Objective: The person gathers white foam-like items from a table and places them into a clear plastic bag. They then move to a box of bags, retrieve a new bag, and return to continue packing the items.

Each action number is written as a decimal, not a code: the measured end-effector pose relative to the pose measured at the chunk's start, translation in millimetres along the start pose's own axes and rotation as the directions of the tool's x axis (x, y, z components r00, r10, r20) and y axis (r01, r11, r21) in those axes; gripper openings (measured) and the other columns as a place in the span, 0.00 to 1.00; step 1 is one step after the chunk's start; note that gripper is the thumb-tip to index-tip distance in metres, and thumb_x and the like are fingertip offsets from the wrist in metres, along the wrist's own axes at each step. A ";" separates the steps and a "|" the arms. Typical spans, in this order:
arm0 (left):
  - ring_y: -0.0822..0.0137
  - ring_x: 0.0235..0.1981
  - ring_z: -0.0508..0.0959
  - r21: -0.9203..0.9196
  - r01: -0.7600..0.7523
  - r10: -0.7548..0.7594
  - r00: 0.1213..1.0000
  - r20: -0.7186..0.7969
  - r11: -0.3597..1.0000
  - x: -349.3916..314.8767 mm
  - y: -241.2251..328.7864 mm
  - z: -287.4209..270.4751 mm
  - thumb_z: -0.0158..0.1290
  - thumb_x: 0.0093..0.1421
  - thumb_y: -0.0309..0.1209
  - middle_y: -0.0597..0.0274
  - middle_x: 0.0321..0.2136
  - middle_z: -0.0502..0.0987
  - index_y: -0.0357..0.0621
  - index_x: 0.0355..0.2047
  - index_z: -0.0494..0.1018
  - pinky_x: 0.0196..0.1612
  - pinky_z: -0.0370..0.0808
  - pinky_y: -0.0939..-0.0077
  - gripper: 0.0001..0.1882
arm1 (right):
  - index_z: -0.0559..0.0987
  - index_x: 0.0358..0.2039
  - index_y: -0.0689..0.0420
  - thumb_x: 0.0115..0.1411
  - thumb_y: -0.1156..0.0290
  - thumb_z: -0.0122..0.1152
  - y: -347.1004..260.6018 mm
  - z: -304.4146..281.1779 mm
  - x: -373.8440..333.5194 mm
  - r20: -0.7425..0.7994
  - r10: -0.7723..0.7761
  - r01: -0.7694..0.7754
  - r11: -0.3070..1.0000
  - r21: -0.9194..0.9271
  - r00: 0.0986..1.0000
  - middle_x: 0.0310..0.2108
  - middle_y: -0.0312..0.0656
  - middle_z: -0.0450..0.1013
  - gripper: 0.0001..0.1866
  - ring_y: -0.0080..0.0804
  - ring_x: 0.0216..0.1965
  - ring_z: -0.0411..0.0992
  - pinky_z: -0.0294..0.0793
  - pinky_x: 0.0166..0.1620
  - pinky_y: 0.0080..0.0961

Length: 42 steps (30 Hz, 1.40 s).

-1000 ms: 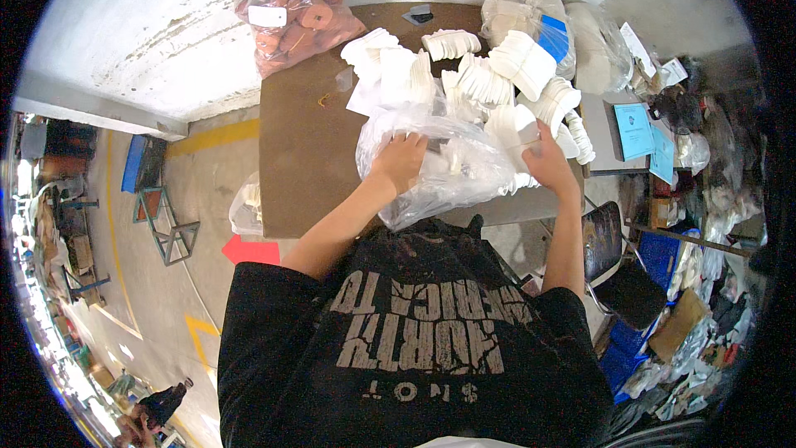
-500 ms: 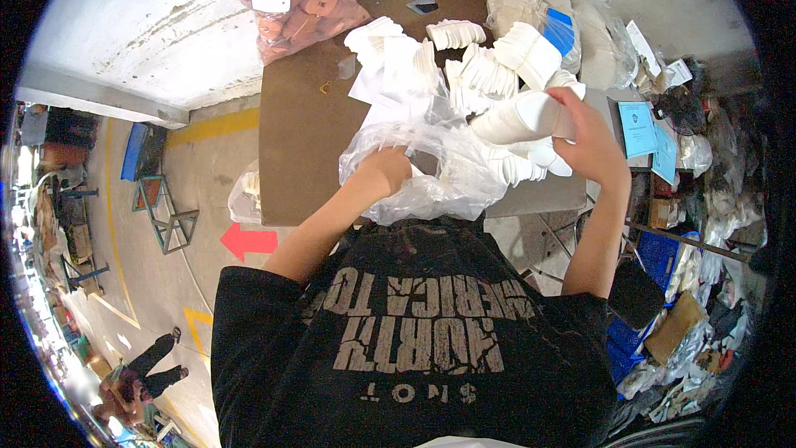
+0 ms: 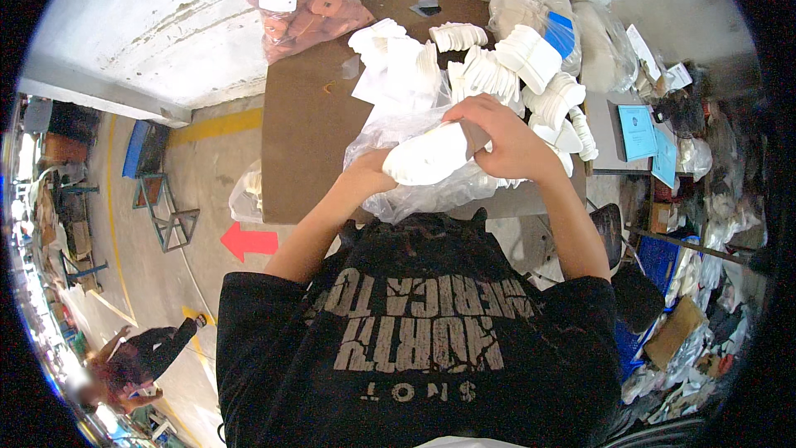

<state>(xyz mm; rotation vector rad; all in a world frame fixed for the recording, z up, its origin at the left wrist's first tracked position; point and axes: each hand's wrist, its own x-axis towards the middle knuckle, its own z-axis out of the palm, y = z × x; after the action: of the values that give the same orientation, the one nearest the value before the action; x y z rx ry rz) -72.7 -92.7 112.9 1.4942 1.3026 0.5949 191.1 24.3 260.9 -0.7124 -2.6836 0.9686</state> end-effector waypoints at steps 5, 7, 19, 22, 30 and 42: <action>0.54 0.51 0.81 0.192 -0.085 0.041 0.974 0.221 0.978 24.2 -3.4 -10.3 0.54 0.56 0.26 0.48 0.48 0.83 0.35 0.52 0.77 0.56 0.75 0.62 0.22 | 0.80 0.55 0.44 0.48 0.80 0.63 4.0 4.9 -3.8 -0.120 -0.201 0.141 0.911 -0.386 0.972 0.62 0.42 0.69 0.31 0.51 0.64 0.65 0.66 0.64 0.48; 0.54 0.54 0.80 -0.059 0.100 -0.088 0.980 0.177 0.993 28.2 -6.5 -11.0 0.50 0.58 0.23 0.48 0.48 0.83 0.38 0.55 0.76 0.57 0.74 0.60 0.23 | 0.80 0.57 0.40 0.51 0.79 0.63 3.0 16.8 -6.1 -0.200 -0.208 0.075 0.849 -0.523 0.957 0.63 0.42 0.67 0.31 0.50 0.63 0.65 0.67 0.63 0.49; 0.58 0.63 0.71 -0.401 0.112 -0.176 0.977 -0.125 0.909 34.1 -52.6 42.0 0.62 0.63 0.33 0.49 0.59 0.73 0.35 0.65 0.61 0.66 0.67 0.64 0.34 | 0.64 0.63 0.65 0.67 0.53 0.63 -12.9 82.4 -11.9 0.018 0.387 -0.361 0.840 0.406 0.922 0.62 0.59 0.70 0.35 0.50 0.63 0.70 0.67 0.63 0.45; 0.52 0.65 0.70 -0.184 0.197 -0.232 0.953 -0.196 0.963 27.7 -32.5 44.9 0.58 0.63 0.35 0.51 0.59 0.75 0.40 0.66 0.60 0.65 0.59 0.39 0.34 | 0.61 0.66 0.65 0.57 0.43 0.70 -25.1 89.9 -13.2 -0.023 0.309 -0.309 0.949 -0.058 0.951 0.65 0.59 0.66 0.49 0.56 0.68 0.62 0.51 0.71 0.60; 0.44 0.62 0.74 0.145 0.448 -0.419 0.887 -0.194 0.882 9.4 -5.8 28.9 0.52 0.63 0.37 0.50 0.57 0.78 0.43 0.68 0.58 0.62 0.49 0.18 0.34 | 0.69 0.63 0.61 0.52 0.62 0.74 -24.1 69.3 -3.6 -0.098 0.192 -0.193 0.981 0.001 0.976 0.54 0.56 0.73 0.40 0.57 0.59 0.70 0.66 0.64 0.49; 0.57 0.43 0.84 -0.100 0.266 -0.284 0.908 -0.306 0.959 6.3 -57.1 22.3 0.59 0.60 0.39 0.45 0.42 0.84 0.32 0.47 0.80 0.46 0.78 0.62 0.22 | 0.73 0.62 0.44 0.53 0.78 0.63 -25.9 111.9 12.7 -0.027 0.065 -0.070 0.899 -0.432 0.998 0.57 0.41 0.73 0.34 0.39 0.58 0.71 0.64 0.63 0.55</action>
<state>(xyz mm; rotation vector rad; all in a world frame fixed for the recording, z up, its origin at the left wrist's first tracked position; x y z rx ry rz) -75.6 -101.1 51.9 1.1687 1.6983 0.6990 132.4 -47.8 192.3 -0.8914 -2.9094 0.3674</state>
